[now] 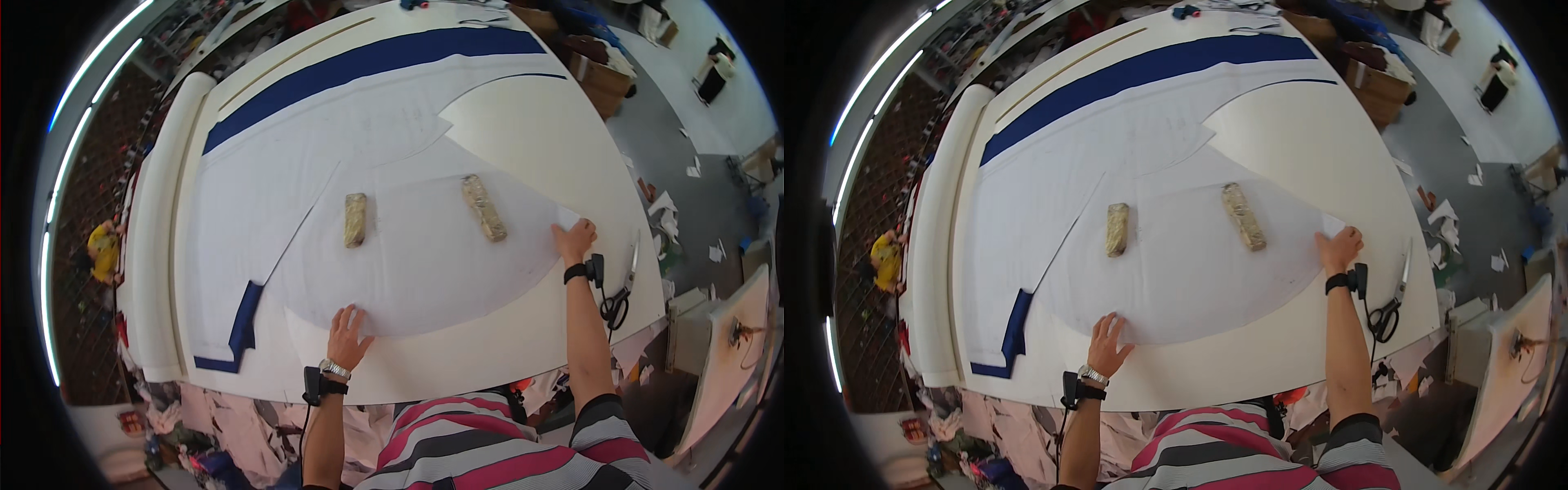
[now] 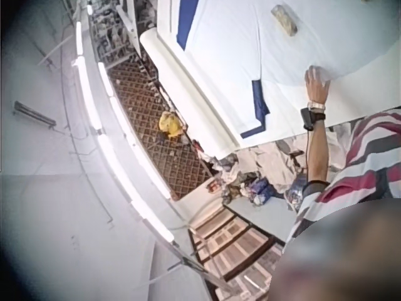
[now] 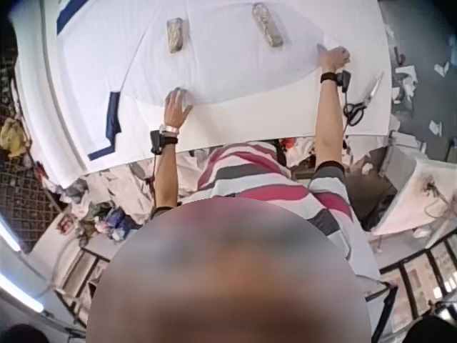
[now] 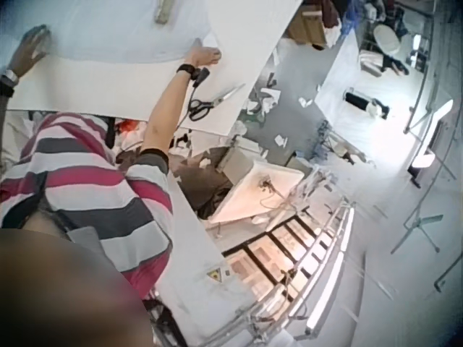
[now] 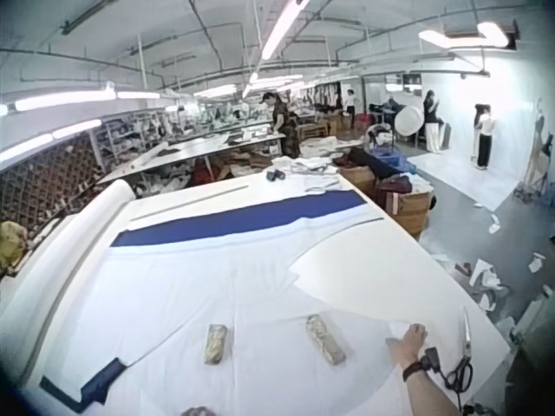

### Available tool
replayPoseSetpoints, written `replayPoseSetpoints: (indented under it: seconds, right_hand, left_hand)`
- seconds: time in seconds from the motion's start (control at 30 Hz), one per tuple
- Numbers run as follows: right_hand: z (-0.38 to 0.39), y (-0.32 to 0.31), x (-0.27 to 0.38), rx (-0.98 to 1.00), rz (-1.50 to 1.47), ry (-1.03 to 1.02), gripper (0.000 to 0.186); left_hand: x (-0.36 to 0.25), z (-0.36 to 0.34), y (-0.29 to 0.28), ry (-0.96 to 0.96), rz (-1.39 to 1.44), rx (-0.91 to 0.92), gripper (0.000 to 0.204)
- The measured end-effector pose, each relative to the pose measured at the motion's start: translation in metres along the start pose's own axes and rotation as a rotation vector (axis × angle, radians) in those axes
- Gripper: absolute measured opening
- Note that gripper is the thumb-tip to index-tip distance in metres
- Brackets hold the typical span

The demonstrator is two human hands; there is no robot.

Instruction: Using large scissors to cut out pattern pieces from a layered stack of blue and white fabric.

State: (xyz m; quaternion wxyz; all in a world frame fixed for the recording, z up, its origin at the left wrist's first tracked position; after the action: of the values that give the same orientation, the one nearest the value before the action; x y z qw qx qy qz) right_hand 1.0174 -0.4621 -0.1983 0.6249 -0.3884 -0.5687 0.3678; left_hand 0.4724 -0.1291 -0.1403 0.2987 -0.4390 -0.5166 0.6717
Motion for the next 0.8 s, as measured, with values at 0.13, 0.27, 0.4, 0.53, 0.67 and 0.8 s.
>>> replayPoseSetpoints:
  seconds: [0.13,0.27,0.4,0.53,0.67,0.8]
  right_hand:
    - [-0.007,0.006,-0.005,-0.005,0.003,-0.099,0.069]
    - [-0.004,0.008,-0.004,0.004,-0.031,-0.1,0.06]
    - [0.001,-0.001,-0.001,0.077,-0.265,-0.085,0.054]
    - [0.007,-0.013,-0.001,-0.029,-0.389,-0.107,0.064]
    - [0.027,-0.007,0.002,0.031,-0.348,0.064,0.07]
    - [0.031,-0.008,-0.004,0.087,-0.279,0.107,0.047]
  left_hand:
    - [0.0,-0.001,0.003,-0.026,0.017,-0.009,0.074]
    - [-0.002,0.002,0.001,-0.035,0.027,-0.006,0.072]
    - [-0.004,0.002,0.003,-0.016,0.009,-0.01,0.072]
    - [-0.001,-0.001,0.009,-0.005,0.0,-0.01,0.073]
    - [-0.002,0.002,0.002,0.005,0.021,-0.013,0.07]
    - [-0.001,-0.004,0.006,-0.003,0.017,0.024,0.074]
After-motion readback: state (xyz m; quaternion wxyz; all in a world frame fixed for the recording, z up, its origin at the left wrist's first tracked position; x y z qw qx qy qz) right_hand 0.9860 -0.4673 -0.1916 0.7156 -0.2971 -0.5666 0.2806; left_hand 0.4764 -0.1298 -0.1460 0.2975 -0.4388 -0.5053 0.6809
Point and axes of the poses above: each hand's wrist, its own z-axis away from the middle knuckle, its own y-axis out of the palm, x = y × z, the point moved 10 cm from there along -z, towards the middle knuckle, and after that the axes turned 6 degrees about y, right-handed, at the moved point
